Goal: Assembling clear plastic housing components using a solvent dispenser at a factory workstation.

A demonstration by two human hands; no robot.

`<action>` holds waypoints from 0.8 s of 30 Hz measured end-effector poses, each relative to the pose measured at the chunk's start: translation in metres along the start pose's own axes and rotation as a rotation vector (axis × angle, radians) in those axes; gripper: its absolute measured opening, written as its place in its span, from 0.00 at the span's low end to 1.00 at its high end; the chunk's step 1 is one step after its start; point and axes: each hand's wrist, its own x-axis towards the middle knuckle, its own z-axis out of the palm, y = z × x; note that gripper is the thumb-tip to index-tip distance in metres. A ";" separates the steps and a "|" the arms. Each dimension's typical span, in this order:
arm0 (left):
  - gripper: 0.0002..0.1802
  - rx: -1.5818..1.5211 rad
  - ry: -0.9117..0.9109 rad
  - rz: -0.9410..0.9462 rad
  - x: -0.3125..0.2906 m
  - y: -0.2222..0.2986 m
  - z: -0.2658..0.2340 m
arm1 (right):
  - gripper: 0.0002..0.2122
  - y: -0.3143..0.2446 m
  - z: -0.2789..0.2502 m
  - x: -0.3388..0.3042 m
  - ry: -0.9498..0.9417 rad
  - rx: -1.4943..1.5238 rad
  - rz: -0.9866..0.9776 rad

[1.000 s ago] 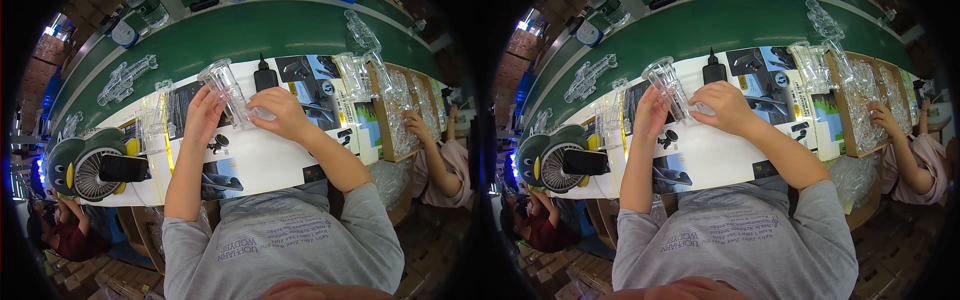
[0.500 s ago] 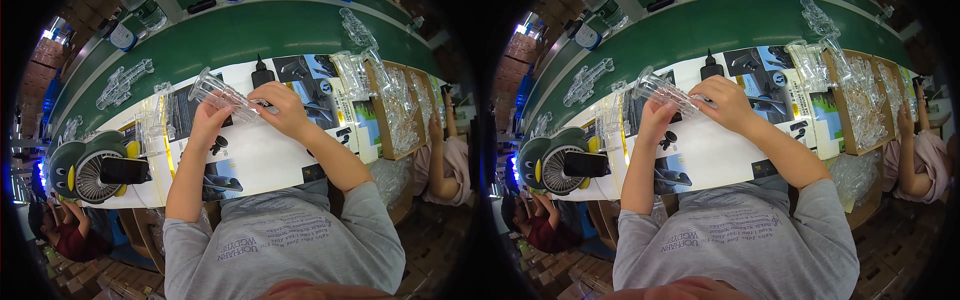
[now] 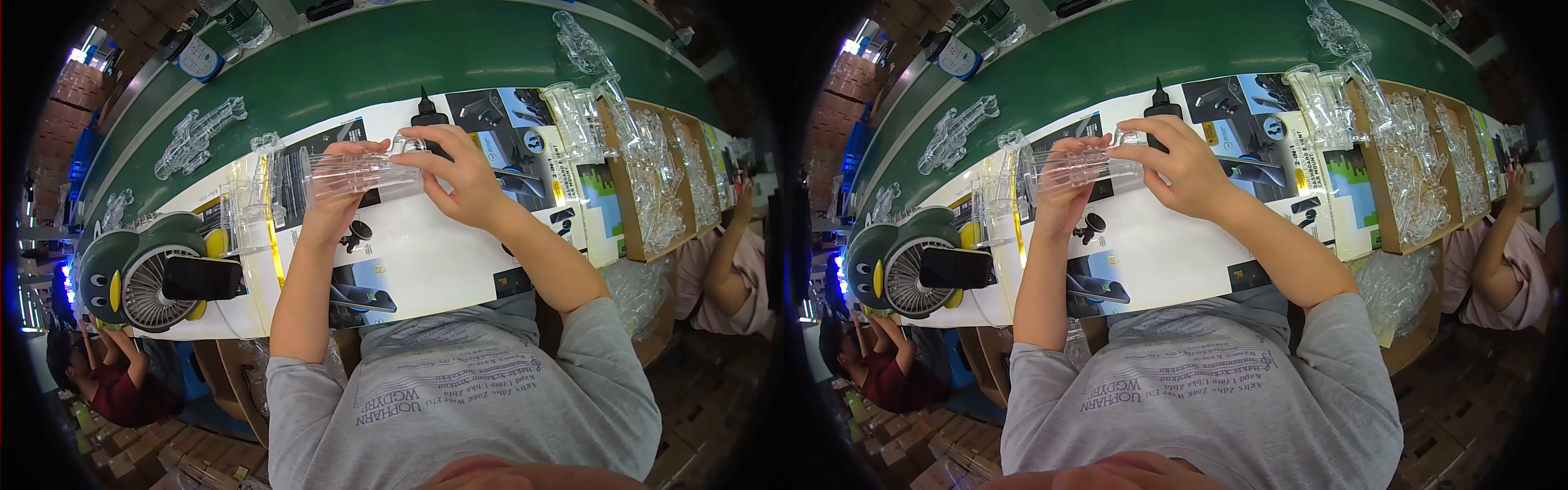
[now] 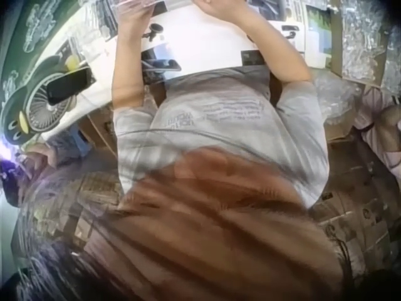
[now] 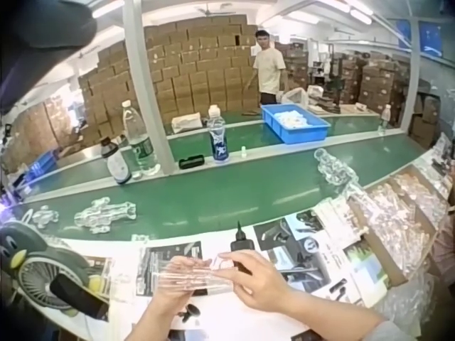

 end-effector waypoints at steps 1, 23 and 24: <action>0.21 0.042 0.005 0.027 0.000 0.000 -0.001 | 0.21 -0.001 0.002 0.001 0.002 -0.038 -0.026; 0.28 0.415 0.119 0.081 -0.007 -0.001 0.013 | 0.22 -0.003 0.002 -0.005 -0.192 0.621 0.510; 0.29 0.375 0.117 0.087 -0.007 -0.002 0.014 | 0.22 -0.003 0.003 -0.006 -0.192 0.621 0.511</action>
